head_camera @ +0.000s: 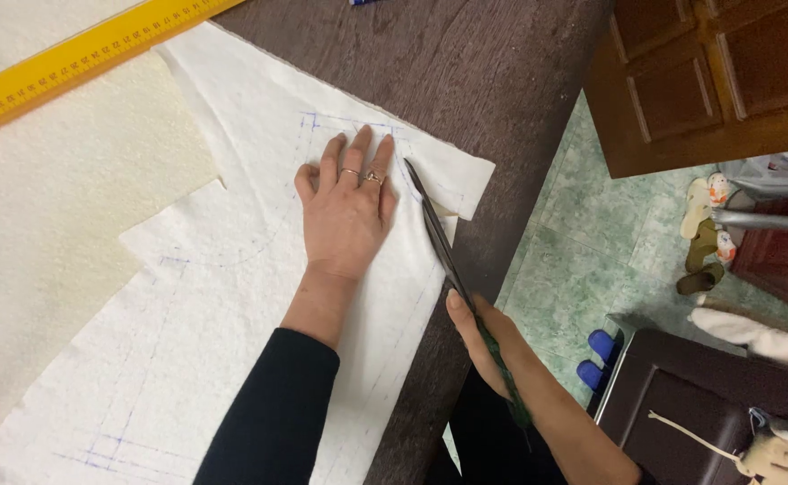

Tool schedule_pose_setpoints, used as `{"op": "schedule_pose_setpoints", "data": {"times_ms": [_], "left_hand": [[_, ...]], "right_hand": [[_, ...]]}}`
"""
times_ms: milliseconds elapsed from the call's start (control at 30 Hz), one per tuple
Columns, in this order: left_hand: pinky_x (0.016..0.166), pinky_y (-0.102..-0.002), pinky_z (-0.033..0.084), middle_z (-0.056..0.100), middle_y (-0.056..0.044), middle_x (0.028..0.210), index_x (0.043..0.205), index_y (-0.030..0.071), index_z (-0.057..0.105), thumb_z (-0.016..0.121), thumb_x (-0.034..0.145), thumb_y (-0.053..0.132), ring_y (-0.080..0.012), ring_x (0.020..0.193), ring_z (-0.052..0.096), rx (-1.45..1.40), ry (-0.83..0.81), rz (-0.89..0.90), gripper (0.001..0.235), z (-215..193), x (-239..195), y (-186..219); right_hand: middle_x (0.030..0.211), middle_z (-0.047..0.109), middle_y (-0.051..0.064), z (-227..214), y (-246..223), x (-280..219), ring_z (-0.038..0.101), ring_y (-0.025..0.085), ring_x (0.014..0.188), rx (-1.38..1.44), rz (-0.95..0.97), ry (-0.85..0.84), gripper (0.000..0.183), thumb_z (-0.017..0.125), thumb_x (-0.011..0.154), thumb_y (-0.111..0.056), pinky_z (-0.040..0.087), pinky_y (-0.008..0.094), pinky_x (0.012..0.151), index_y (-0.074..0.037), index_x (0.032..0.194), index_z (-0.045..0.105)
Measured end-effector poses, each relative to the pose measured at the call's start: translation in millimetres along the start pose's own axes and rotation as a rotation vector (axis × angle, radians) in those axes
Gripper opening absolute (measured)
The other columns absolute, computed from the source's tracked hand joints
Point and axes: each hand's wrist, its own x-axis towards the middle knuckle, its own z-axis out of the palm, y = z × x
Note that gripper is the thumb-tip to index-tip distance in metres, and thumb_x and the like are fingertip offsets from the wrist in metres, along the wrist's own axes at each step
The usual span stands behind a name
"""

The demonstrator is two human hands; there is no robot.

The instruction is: Cutting fabric along a marked pattern using tailor's scissors and a ruler

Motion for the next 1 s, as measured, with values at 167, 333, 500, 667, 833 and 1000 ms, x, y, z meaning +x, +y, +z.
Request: {"op": "schedule_pose_setpoints", "data": {"times_ms": [167,333,500,667,833,1000], "left_hand": [[0.096,-0.045,0.025,0.044,0.002,0.142,0.139,0.028,0.049,0.048,0.094,0.029,-0.0215,0.131,0.035,0.015,-0.02,-0.019,0.045,-7,2,2],[0.096,-0.045,0.025,0.043,0.001,0.142,0.142,0.024,0.044,0.047,0.094,0.029,-0.0214,0.132,0.033,0.021,-0.039,-0.011,0.048,1,2,0],[0.095,-0.045,0.025,0.043,0.002,0.142,0.143,0.023,0.043,0.047,0.094,0.031,-0.0207,0.131,0.035,0.031,0.005,-0.021,0.05,3,1,1],[0.095,-0.045,0.026,0.044,0.002,0.141,0.143,0.023,0.044,0.047,0.094,0.031,-0.0212,0.13,0.036,0.022,0.013,-0.021,0.05,3,1,1],[0.095,-0.045,0.026,0.044,0.001,0.141,0.143,0.022,0.044,0.047,0.093,0.031,-0.0214,0.13,0.036,0.02,0.013,-0.017,0.05,-1,2,1],[0.094,-0.044,0.035,0.054,0.001,0.137,0.135,0.016,0.058,0.051,0.094,0.032,-0.0237,0.123,0.049,0.038,0.126,0.027,0.044,-9,4,2]], "right_hand": [[0.137,0.038,-0.005,33,64,14,0.042,0.008,0.125,-0.428,-0.163,-0.047,0.071,0.034,0.085,-0.065,0.038,0.01,0.095,-0.032,0.147,0.021],[0.148,0.04,0.008,-2,-81,4,0.044,0.019,0.134,0.475,0.061,-0.046,0.073,0.035,0.093,-0.052,0.029,0.025,0.113,-0.016,0.153,0.016],[0.119,0.035,0.005,-2,-110,11,0.036,0.017,0.105,0.499,0.229,-0.057,0.055,0.037,0.092,-0.055,0.024,0.026,0.091,-0.016,0.127,0.02],[0.092,0.03,0.002,-7,-134,12,0.029,0.014,0.08,0.517,0.382,-0.067,0.046,0.038,0.092,-0.058,0.019,0.027,0.071,-0.016,0.103,0.023],[0.065,0.026,-0.001,-13,-157,15,0.022,0.011,0.054,0.535,0.533,-0.076,0.048,0.04,0.092,-0.06,0.014,0.028,0.05,-0.016,0.079,0.026],[0.043,0.026,-0.002,-8,-159,14,0.023,0.01,0.034,0.517,0.537,-0.003,0.058,0.042,0.093,-0.057,0.015,0.029,0.035,-0.014,0.055,0.03]]}}
